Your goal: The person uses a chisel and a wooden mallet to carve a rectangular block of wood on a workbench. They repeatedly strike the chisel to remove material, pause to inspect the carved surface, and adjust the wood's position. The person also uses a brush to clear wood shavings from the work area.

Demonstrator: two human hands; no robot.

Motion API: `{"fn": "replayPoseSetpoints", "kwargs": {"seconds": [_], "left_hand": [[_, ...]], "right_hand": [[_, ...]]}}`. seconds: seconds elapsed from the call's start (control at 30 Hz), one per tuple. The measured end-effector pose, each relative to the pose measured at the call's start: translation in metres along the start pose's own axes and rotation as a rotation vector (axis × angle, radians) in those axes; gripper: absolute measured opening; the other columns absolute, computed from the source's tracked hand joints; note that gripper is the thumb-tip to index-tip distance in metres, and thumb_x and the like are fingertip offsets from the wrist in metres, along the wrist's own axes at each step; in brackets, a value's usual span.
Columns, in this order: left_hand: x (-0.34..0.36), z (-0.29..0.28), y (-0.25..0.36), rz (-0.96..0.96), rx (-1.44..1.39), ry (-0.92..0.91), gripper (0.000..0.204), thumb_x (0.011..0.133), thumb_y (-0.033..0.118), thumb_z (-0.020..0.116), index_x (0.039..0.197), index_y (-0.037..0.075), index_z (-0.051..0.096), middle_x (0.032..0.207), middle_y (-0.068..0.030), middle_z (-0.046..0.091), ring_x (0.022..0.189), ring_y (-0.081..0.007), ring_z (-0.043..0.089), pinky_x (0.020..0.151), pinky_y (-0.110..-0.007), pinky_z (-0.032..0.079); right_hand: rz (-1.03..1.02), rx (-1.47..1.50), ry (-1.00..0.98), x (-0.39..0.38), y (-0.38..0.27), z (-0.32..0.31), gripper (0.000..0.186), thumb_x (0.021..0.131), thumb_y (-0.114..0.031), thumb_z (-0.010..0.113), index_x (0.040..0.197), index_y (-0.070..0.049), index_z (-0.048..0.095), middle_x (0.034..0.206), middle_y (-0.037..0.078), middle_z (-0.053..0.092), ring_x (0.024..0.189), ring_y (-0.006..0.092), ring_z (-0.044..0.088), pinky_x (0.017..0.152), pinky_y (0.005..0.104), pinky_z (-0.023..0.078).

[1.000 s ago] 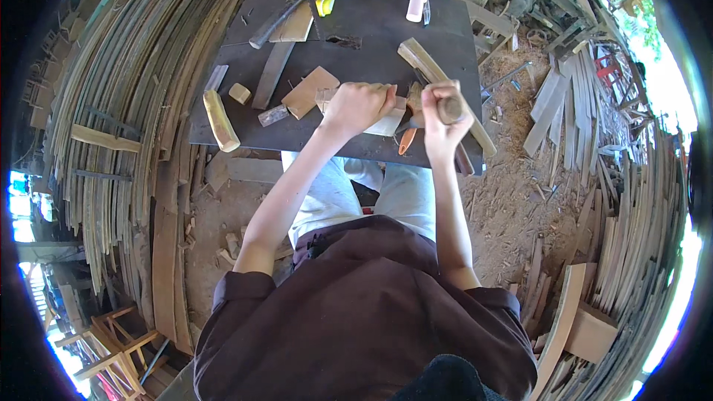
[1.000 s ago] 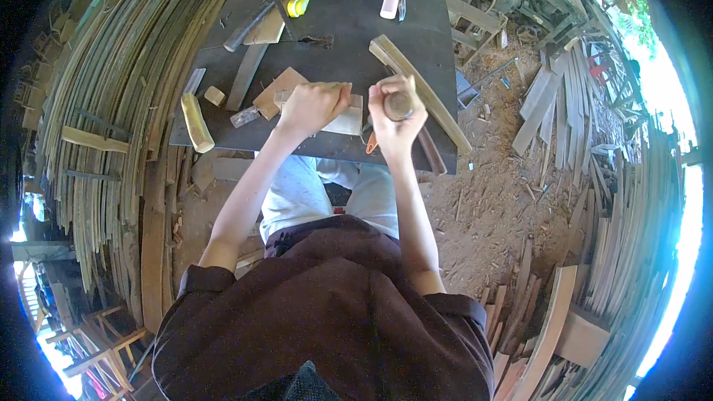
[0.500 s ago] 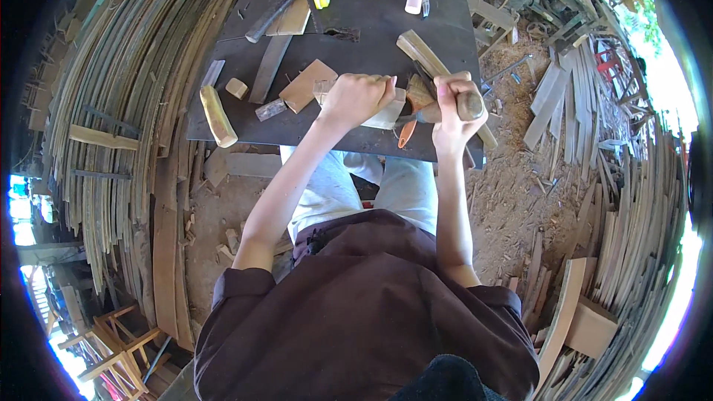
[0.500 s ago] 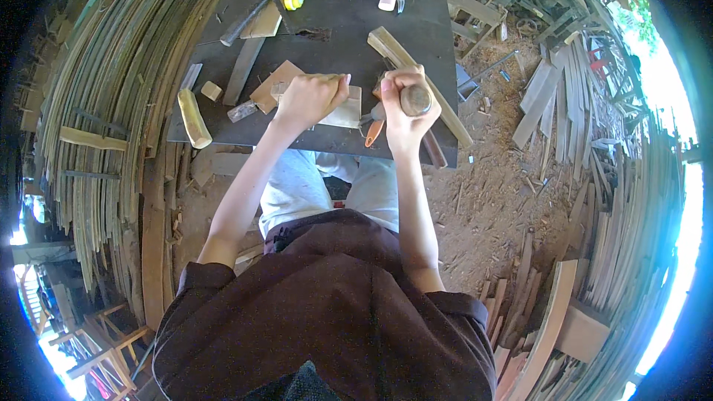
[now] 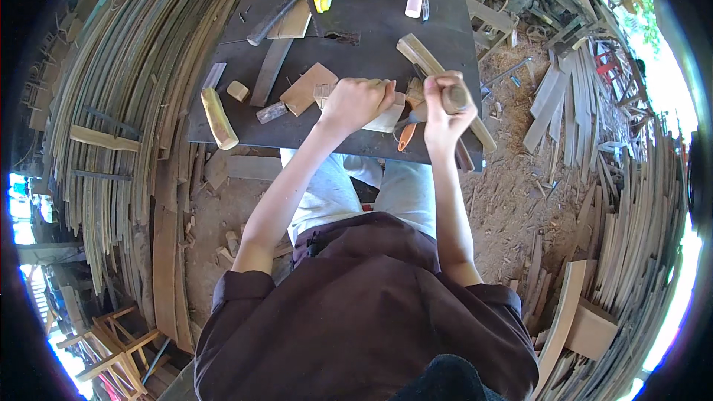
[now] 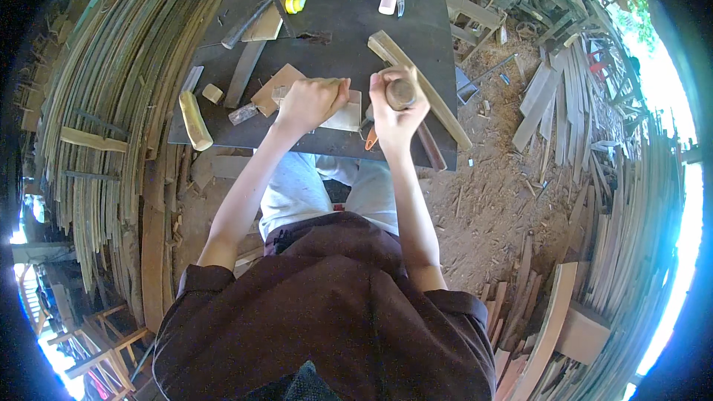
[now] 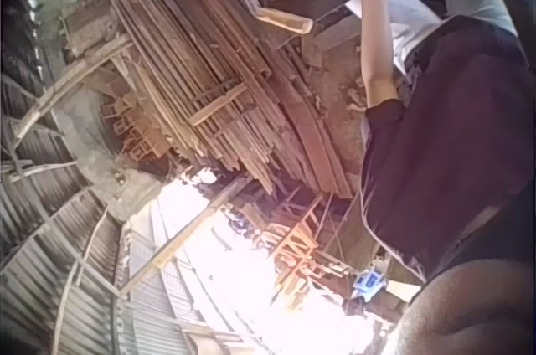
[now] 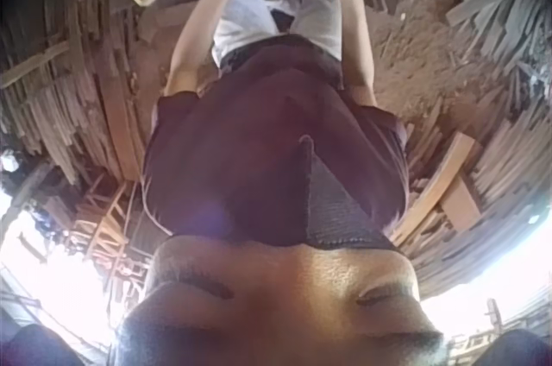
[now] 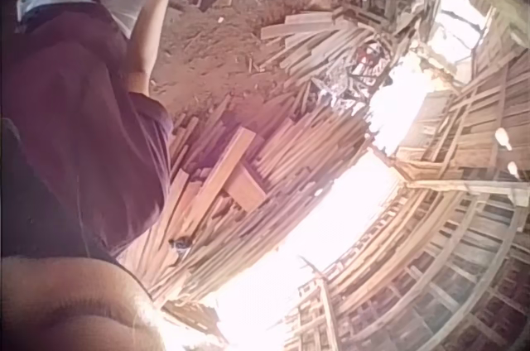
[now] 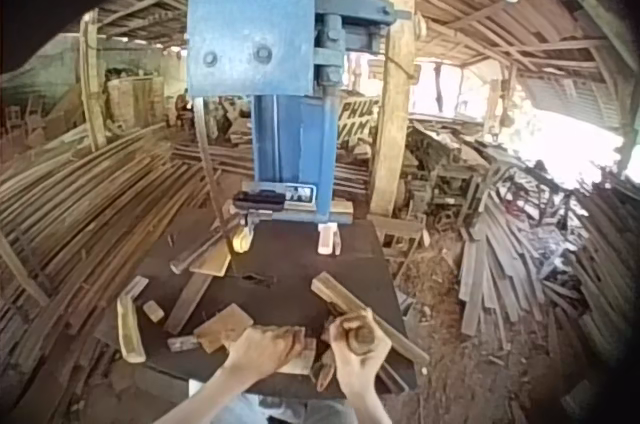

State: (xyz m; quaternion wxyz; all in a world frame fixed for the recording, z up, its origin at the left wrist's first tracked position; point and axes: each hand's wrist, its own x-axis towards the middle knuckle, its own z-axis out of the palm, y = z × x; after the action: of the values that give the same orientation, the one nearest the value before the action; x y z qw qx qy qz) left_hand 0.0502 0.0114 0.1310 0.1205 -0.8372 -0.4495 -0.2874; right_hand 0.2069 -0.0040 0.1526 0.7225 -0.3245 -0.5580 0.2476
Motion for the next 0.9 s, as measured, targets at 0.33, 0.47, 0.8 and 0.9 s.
{"fn": "replayPoseSetpoints", "kwargs": {"seconds": [0.33,0.47,0.8,0.9], "left_hand": [[0.001,0.001,0.000,0.005,0.015,0.001,0.036,0.091,0.024,0.050,0.059,0.009,0.059,0.055,-0.0060,0.060,0.048,-0.0208,0.061,0.046,-0.032,0.049],[0.001,0.005,-0.003,-0.007,0.030,-0.037,0.036,0.091,0.024,0.050,0.059,0.009,0.059,0.055,-0.0060,0.060,0.048,-0.0210,0.061,0.047,-0.033,0.049],[0.004,-0.001,0.001,-0.017,0.028,-0.057,0.036,0.091,0.024,0.050,0.060,0.008,0.060,0.056,-0.0068,0.061,0.049,-0.0218,0.061,0.048,-0.033,0.050],[0.001,-0.001,0.000,-0.013,-0.014,-0.007,0.036,0.091,0.024,0.050,0.060,0.008,0.060,0.056,-0.0068,0.061,0.050,-0.0219,0.061,0.049,-0.033,0.050]], "right_hand": [[0.092,0.011,0.093,0.002,-0.011,-0.007,0.010,0.081,0.004,0.063,0.075,-0.002,0.058,0.073,-0.001,0.057,0.065,0.0052,0.049,0.060,0.0210,0.038],[0.080,0.008,0.128,-0.001,-0.015,0.002,0.011,0.081,0.003,0.064,0.074,-0.002,0.058,0.073,-0.001,0.057,0.061,0.0046,0.050,0.057,0.0204,0.039],[0.111,-0.131,0.136,-0.018,0.007,0.013,0.013,0.080,0.003,0.064,0.073,-0.003,0.055,0.074,0.001,0.055,0.065,0.0067,0.048,0.060,0.0222,0.040],[0.169,-0.116,0.168,-0.011,-0.006,0.006,0.012,0.080,0.002,0.065,0.074,-0.003,0.056,0.074,0.002,0.055,0.066,0.0073,0.051,0.061,0.0233,0.040]]}}
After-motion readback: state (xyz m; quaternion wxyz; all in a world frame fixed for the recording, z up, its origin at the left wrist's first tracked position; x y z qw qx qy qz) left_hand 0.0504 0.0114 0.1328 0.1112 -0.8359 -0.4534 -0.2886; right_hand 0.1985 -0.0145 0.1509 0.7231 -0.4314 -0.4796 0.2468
